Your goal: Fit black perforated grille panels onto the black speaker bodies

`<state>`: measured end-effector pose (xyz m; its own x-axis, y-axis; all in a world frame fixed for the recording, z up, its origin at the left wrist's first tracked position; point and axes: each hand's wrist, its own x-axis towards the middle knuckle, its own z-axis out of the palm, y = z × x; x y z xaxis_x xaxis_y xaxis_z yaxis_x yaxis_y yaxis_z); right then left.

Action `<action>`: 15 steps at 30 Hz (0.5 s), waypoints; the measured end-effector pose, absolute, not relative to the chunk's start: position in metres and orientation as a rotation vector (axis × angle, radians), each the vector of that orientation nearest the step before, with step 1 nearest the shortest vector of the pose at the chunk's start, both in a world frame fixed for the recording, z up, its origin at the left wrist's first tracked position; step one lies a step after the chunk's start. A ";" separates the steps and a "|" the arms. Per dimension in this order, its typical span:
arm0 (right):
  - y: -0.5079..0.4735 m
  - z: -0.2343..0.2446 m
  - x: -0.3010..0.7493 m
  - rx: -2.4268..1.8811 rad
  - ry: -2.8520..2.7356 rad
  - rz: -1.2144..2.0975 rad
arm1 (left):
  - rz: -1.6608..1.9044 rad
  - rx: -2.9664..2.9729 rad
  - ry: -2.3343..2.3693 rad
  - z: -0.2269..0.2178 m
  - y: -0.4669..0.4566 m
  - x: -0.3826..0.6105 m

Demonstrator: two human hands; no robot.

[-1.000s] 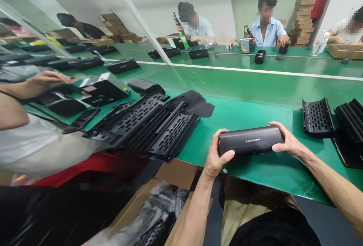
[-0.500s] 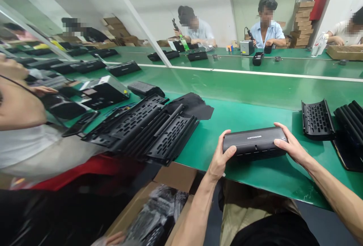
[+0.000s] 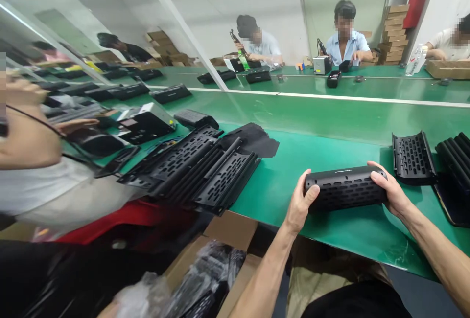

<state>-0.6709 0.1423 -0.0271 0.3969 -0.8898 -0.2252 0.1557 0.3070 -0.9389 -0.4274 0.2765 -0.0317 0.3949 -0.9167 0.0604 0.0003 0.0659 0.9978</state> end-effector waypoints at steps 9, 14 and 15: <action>0.138 -0.022 -0.678 -0.862 0.903 -0.837 | -0.779 1.327 -1.061 -0.010 0.281 -0.444; 0.138 -0.032 -0.676 -0.891 0.897 -0.854 | -0.799 1.329 -1.091 -0.011 0.273 -0.439; 0.139 -0.034 -0.676 -0.916 0.887 -0.869 | -0.779 1.333 -1.083 -0.010 0.273 -0.438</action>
